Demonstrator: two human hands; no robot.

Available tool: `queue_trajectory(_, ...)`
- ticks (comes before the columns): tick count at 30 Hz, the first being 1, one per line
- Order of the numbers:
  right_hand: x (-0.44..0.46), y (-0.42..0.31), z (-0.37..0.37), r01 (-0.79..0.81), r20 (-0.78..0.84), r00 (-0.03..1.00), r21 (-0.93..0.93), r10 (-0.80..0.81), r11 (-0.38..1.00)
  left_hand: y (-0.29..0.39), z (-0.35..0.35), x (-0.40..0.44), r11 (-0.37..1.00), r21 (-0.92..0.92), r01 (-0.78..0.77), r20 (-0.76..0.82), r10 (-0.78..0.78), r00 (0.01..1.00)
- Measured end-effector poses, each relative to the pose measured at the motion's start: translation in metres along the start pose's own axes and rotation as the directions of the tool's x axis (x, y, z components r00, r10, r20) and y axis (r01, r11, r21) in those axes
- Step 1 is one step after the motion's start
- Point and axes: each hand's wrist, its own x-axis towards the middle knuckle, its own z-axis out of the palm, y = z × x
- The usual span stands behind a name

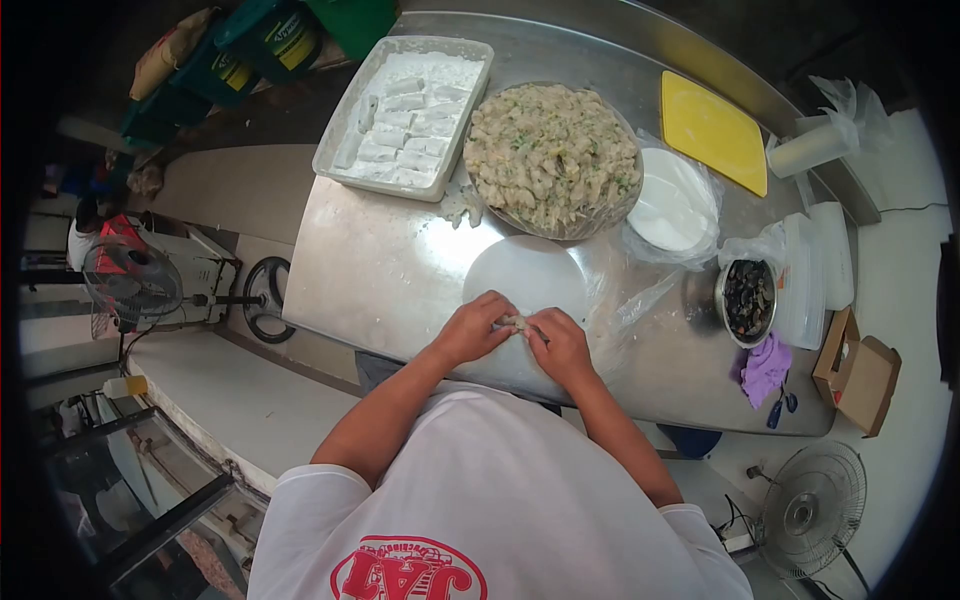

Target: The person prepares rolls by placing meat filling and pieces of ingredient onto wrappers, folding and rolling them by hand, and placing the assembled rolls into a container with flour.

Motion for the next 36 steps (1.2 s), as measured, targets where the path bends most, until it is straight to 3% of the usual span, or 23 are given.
queue_trajectory(4,0.005,0.001,-0.003,0.0,0.039,0.999,0.027,-0.001,1.0,-0.007,0.002,0.0,0.999,0.032,-0.037,0.022,0.036,0.999)
queue_trajectory(7,0.004,-0.004,-0.006,-0.027,-0.018,0.999,0.091,0.029,0.996,0.009,-0.004,0.002,0.998,0.016,-0.06,-0.013,0.06,0.998)
queue_trajectory(13,0.009,0.01,0.002,0.131,-0.043,0.99,-0.098,-0.136,0.987,-0.015,0.01,0.001,0.992,0.051,-0.116,-0.037,0.118,0.992)
queue_trajectory(17,0.001,0.002,-0.028,-0.033,-0.148,0.989,-0.097,0.018,0.995,0.0,0.006,0.001,0.997,-0.039,-0.069,0.002,0.069,0.998)
queue_trajectory(19,-0.002,0.008,-0.05,-0.203,-0.254,0.95,-0.065,0.181,0.977,0.017,-0.003,0.005,0.995,-0.001,0.095,0.026,-0.095,0.995)
queue_trajectory(22,-0.014,0.017,-0.108,-0.403,-0.361,0.853,0.005,0.377,0.915,0.005,0.008,0.006,0.999,0.053,-0.003,0.014,0.002,1.0)
queue_trajectory(26,-0.035,0.067,-0.198,-0.469,-0.686,0.664,-0.074,0.296,0.88,0.001,0.015,0.007,0.996,0.087,0.014,0.002,-0.014,1.0)
queue_trajectory(28,-0.041,0.104,-0.243,-0.56,-0.763,0.61,-0.222,0.215,0.798,-0.002,0.012,0.006,0.996,0.094,0.007,0.013,-0.008,1.0)
queue_trajectory(30,-0.046,0.14,-0.281,-0.644,-0.715,0.661,-0.385,0.227,0.661,0.0,0.009,0.007,0.996,0.071,-0.047,0.031,0.045,0.999)
queue_trajectory(31,-0.044,0.144,-0.291,-0.644,-0.717,0.66,-0.387,0.225,0.66,0.005,0.006,0.009,0.996,0.07,-0.05,0.03,0.048,0.998)
queue_trajectory(33,-0.039,0.147,-0.303,-0.728,-0.717,0.666,-0.566,0.204,0.386,0.013,0.0,0.011,0.997,0.073,-0.008,0.039,0.005,0.999)
queue_trajectory(34,-0.034,0.146,-0.307,-0.725,-0.714,0.67,-0.57,0.203,0.388,0.009,0.0,0.011,0.997,0.072,-0.005,0.034,0.002,0.999)
queue_trajectory(36,-0.025,0.145,-0.314,-0.778,-0.653,0.623,-0.576,0.431,0.251,0.001,0.001,0.009,0.996,0.087,-0.029,0.029,0.027,0.999)
